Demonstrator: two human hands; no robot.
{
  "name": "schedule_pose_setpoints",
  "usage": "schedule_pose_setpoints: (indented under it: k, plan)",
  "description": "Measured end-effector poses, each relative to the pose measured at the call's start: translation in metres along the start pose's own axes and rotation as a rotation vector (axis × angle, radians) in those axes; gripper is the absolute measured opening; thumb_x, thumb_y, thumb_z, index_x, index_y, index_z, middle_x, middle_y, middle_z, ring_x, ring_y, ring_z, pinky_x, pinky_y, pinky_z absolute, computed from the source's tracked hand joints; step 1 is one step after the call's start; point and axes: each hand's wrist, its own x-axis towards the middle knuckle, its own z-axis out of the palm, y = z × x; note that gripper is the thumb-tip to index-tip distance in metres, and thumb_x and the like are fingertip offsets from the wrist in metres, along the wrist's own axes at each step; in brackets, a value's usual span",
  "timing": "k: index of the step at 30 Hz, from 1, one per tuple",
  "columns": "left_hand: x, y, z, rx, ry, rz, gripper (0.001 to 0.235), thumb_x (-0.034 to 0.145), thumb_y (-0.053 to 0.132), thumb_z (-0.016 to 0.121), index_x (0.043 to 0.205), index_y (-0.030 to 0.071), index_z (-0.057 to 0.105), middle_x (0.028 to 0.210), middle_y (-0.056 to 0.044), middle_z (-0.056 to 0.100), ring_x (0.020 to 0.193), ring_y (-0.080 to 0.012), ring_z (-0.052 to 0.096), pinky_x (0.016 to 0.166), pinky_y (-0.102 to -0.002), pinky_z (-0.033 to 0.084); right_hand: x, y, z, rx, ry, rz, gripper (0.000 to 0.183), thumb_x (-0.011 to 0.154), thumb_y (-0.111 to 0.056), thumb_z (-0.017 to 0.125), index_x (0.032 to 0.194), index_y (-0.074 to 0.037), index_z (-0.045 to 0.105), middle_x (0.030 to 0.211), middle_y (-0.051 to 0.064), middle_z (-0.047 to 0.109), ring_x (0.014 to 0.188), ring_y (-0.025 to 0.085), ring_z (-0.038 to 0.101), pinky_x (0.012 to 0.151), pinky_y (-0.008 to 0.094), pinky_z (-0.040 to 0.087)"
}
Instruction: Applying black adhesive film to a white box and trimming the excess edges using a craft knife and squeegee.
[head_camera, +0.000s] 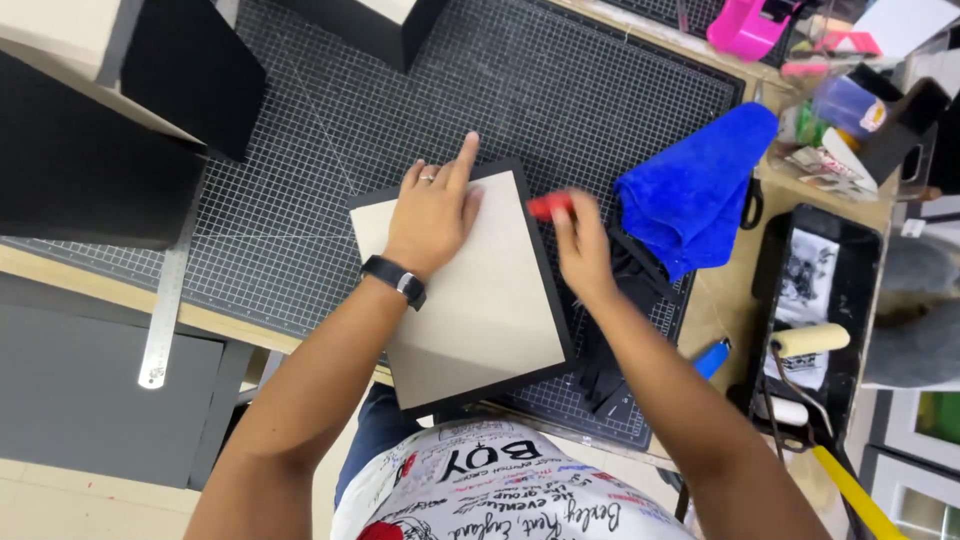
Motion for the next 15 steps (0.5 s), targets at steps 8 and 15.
schedule_pose_setpoints:
  k: [8, 15]
  plan:
    - [0.001, 0.000, -0.005, 0.006, -0.032, -0.007, 0.068, 0.110, 0.036, 0.046, 0.167, 0.013, 0.015, 0.135, -0.013, 0.067, 0.126, -0.0307, 0.062, 0.121, -0.050, 0.029, 0.066, 0.024, 0.012, -0.176, -0.020, -0.201, 0.020, 0.111, -0.017, 0.047, 0.120, -0.004, 0.060, 0.105, 0.009, 0.063, 0.105, 0.032, 0.062, 0.102, 0.045, 0.045]
    - [0.008, 0.020, -0.025, -0.037, -0.012, 0.089, 0.071, 0.106, 0.034, 0.055, 0.167, 0.031, 0.019, 0.171, -0.011, 0.026, 0.150, -0.0396, 0.038, 0.124, -0.061, 0.022, 0.045, 0.009, -0.030, -0.291, 0.205, -0.079, 0.017, 0.111, -0.012, 0.053, 0.125, -0.004, 0.059, 0.112, 0.016, 0.063, 0.105, 0.039, 0.059, 0.098, 0.049, 0.045]
